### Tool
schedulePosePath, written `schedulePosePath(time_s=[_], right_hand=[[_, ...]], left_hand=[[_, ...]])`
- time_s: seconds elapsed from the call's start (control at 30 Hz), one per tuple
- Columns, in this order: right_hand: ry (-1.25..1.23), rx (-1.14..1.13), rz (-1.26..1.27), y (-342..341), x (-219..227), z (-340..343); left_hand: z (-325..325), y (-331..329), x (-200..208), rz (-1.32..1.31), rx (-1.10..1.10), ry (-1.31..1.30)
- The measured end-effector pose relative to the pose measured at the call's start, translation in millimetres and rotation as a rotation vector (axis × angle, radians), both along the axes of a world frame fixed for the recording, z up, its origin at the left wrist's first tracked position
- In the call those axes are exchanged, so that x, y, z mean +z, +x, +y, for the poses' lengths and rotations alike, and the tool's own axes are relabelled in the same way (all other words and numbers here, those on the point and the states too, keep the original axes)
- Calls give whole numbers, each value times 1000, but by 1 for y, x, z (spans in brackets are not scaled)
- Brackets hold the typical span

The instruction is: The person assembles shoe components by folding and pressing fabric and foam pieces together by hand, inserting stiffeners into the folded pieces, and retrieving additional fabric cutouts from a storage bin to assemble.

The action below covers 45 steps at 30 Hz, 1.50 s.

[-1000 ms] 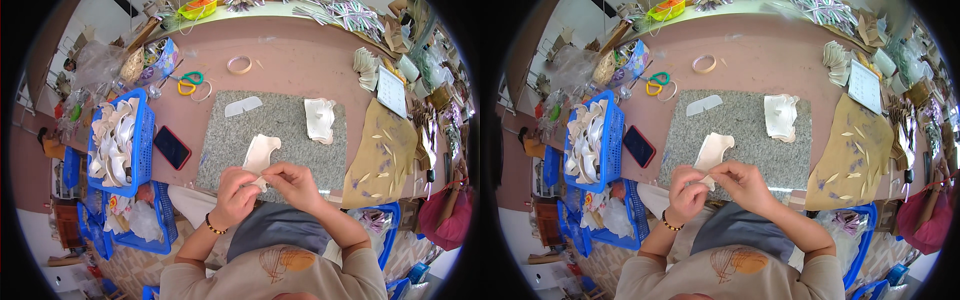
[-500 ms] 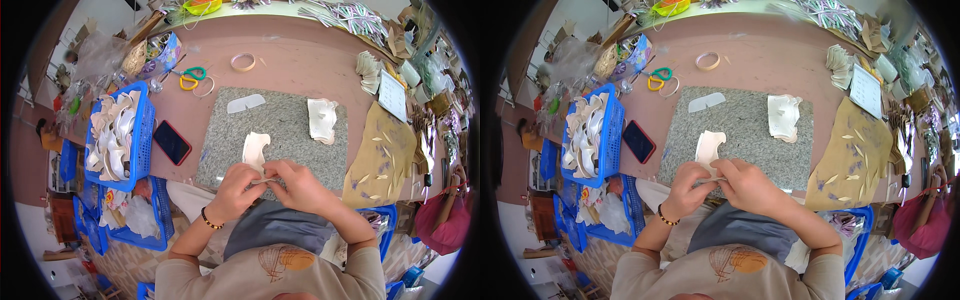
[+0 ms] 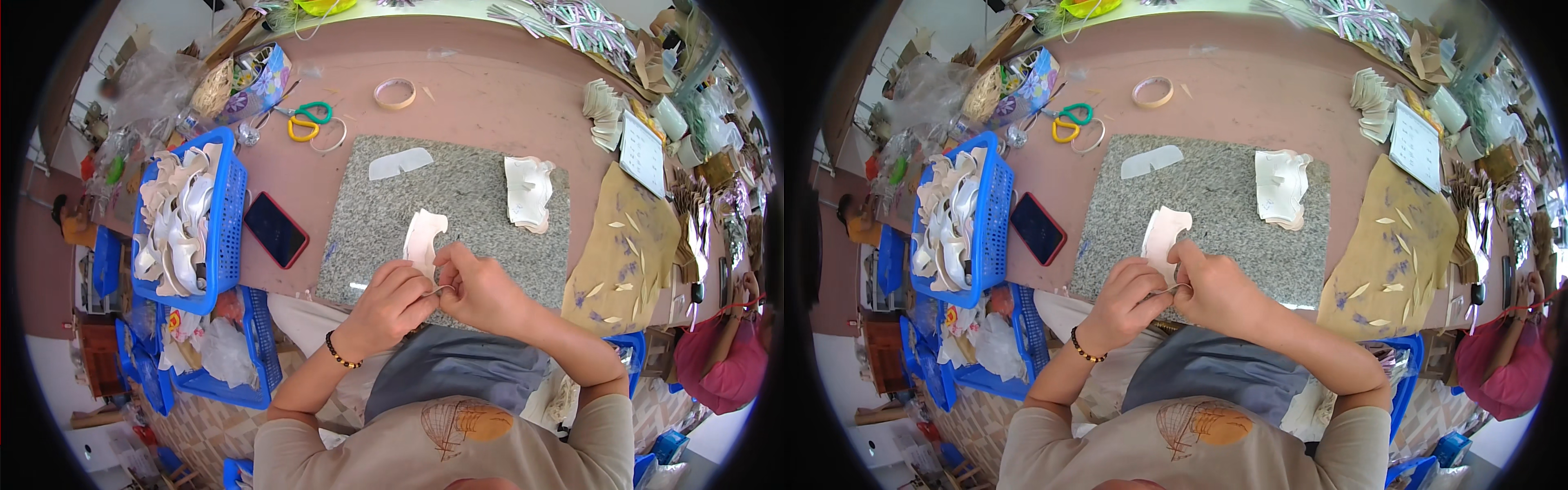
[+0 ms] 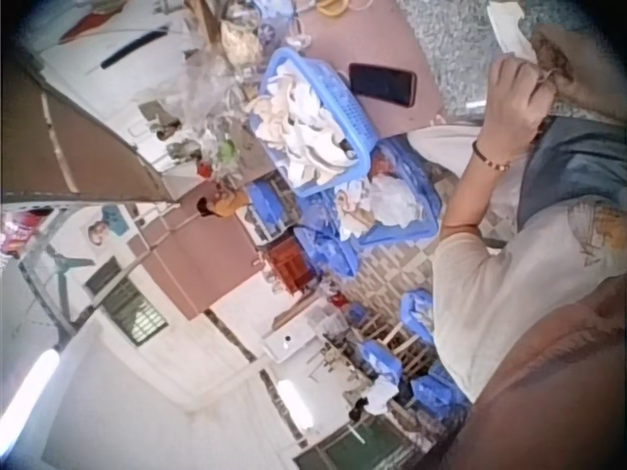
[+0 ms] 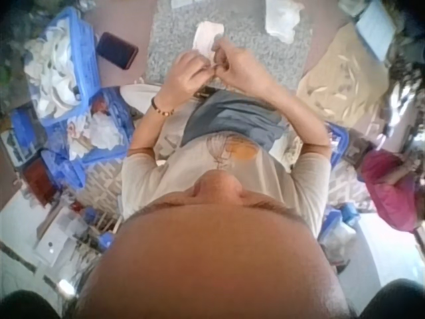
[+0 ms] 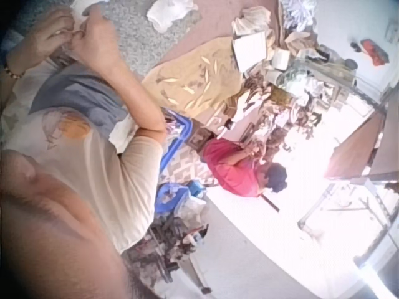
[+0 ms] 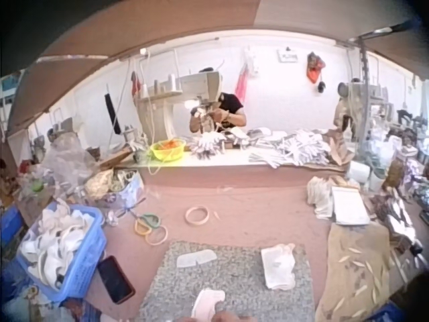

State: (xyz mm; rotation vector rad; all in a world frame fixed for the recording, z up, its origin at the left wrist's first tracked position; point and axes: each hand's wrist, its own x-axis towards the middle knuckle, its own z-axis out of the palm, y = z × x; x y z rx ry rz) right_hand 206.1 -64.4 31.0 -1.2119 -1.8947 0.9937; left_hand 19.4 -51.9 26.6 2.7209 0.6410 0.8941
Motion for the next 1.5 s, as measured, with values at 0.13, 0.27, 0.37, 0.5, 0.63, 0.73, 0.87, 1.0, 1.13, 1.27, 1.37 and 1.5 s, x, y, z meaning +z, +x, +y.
schedulePosePath(time_s=[0.13,0.27,0.37,0.5,0.63,0.73,0.87,1.0,1.13,1.27,1.37,1.5], right_hand=[[-181,8,33,4,10,7],[-300,28,10,3,14,12],[-313,0,22,5,15,14],[-285,79,-52,9,20,17],[-333,199,16,13,26,26],[-318,198,192,14,15,24],[-37,110,256,6,10,16],[128,52,130,-6,-12,6],[331,-44,-64,-15,-14,2],[391,-70,-81,-18,-12,0],[346,-79,-16,-21,-13,-1],[329,-91,-24,-24,-16,-3]], left_hand=[[3,5,-2,-51,20,-72],[1,11,-3,-64,146,-77],[-4,10,-8,-48,187,-92],[-5,10,-7,-6,171,-41],[3,3,-11,-135,48,-313],[-1,-2,-9,-292,84,-565],[3,-5,-19,-690,142,-1062],[4,-3,-20,-748,113,-1123],[7,-8,-19,-488,233,-773],[6,-7,-13,-382,328,-676],[7,-4,-11,-553,331,-896],[10,-3,-13,-623,340,-961]])
